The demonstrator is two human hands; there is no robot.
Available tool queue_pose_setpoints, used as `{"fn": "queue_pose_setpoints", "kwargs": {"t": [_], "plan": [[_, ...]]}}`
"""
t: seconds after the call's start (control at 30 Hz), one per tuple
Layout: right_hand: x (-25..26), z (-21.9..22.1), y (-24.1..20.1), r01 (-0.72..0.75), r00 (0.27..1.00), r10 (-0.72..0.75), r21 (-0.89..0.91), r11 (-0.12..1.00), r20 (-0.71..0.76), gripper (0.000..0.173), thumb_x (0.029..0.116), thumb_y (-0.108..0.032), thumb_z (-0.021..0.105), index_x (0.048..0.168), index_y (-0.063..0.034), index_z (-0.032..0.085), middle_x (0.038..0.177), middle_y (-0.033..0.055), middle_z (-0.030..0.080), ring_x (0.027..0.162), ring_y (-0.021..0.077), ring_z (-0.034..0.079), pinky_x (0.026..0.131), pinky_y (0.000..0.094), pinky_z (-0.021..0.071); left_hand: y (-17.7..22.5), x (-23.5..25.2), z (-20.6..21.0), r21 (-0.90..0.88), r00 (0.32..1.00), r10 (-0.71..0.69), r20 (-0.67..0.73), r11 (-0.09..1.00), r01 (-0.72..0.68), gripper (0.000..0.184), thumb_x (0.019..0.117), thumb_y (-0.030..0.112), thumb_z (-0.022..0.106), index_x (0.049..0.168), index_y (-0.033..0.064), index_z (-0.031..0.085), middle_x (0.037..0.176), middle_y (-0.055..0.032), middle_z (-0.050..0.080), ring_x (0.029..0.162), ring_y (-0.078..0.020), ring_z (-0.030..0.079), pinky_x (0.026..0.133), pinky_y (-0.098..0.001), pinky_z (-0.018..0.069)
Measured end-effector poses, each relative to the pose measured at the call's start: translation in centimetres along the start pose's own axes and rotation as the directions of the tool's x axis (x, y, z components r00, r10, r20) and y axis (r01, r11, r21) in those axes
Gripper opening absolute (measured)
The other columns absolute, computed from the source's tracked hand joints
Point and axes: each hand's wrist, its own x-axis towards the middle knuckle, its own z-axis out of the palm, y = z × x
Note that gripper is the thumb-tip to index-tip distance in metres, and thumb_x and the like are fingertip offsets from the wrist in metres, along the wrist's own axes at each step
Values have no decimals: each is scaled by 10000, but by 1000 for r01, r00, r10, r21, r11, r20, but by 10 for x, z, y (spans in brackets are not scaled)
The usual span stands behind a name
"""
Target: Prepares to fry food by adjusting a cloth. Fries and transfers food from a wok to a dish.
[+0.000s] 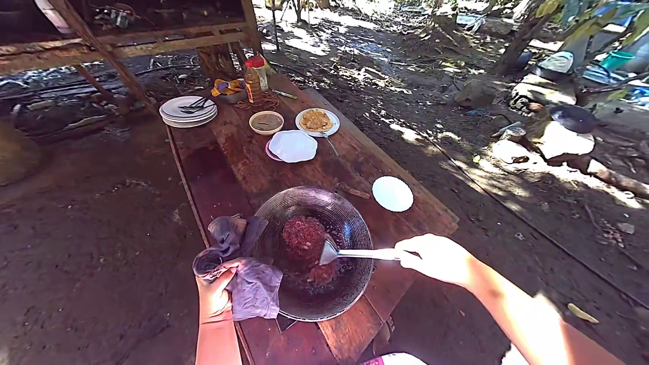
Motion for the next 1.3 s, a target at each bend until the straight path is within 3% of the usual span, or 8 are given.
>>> {"fn": "queue_pose_setpoints", "kwargs": {"t": [0.17,0.27,0.43,0.6,0.73,0.97,1.13,1.3], "plan": [[24,20,-15,61,998,-60,89,994,-15,337,1058,-324,553,1186,-51,704,1051,200,721,1024,375,690,878,589,520,3,6,8,28,1000,5,21,1000,-6,382,665,-19,726,968,201,651,805,105,757,737,15,706,707,-186,597],[5,9,4,10,998,-15,60,998,69,292,1040,-298,597,1192,-85,726,1056,191,728,1029,374,689,880,604,520,5,6,12,21,999,12,35,1000,-13,379,678,-16,735,973,210,659,814,102,758,743,13,707,715,-185,596],[-26,-6,39,-53,998,53,-7,999,42,257,1025,-318,629,1180,-150,747,1030,138,749,1003,330,707,863,591,534,3,6,16,40,1000,5,8,999,-5,378,664,-41,675,965,185,638,785,94,752,722,3,707,696,-194,599],[13,17,-1,-4,994,24,190,982,-105,339,1060,-332,546,1218,-80,709,1050,185,726,1014,355,693,883,585,525,5,8,25,59,998,23,52,998,-26,387,680,-34,692,991,190,636,820,110,755,750,13,707,724,-186,596],[42,19,-35,-61,995,73,166,984,-68,374,1069,-319,525,1157,18,662,1101,243,685,1084,401,662,908,584,501,6,8,27,57,997,29,70,998,-33,363,681,-23,710,964,198,656,813,102,757,745,12,707,722,-188,596],[9,-13,-4,-106,994,106,-21,994,-15,324,1062,-322,544,1221,-87,701,1111,191,718,1092,377,675,895,596,512,7,1,24,53,999,29,45,998,-32,366,680,-28,704,961,202,659,808,100,757,742,12,707,716,-183,594],[31,2,-24,-60,987,73,91,994,-144,364,1068,-311,522,1189,-4,675,1140,240,694,1119,405,665,923,595,506,10,5,36,70,999,30,35,997,-32,409,662,-71,658,986,176,621,809,107,748,751,15,703,714,-185,595],[50,8,-22,-127,989,134,110,986,-56,385,1061,-323,530,1250,-13,659,1214,230,677,1189,391,638,965,587,491,10,6,42,72,998,45,46,996,-48,367,674,-52,653,952,188,645,805,99,749,741,8,703,712,-189,594]]}}
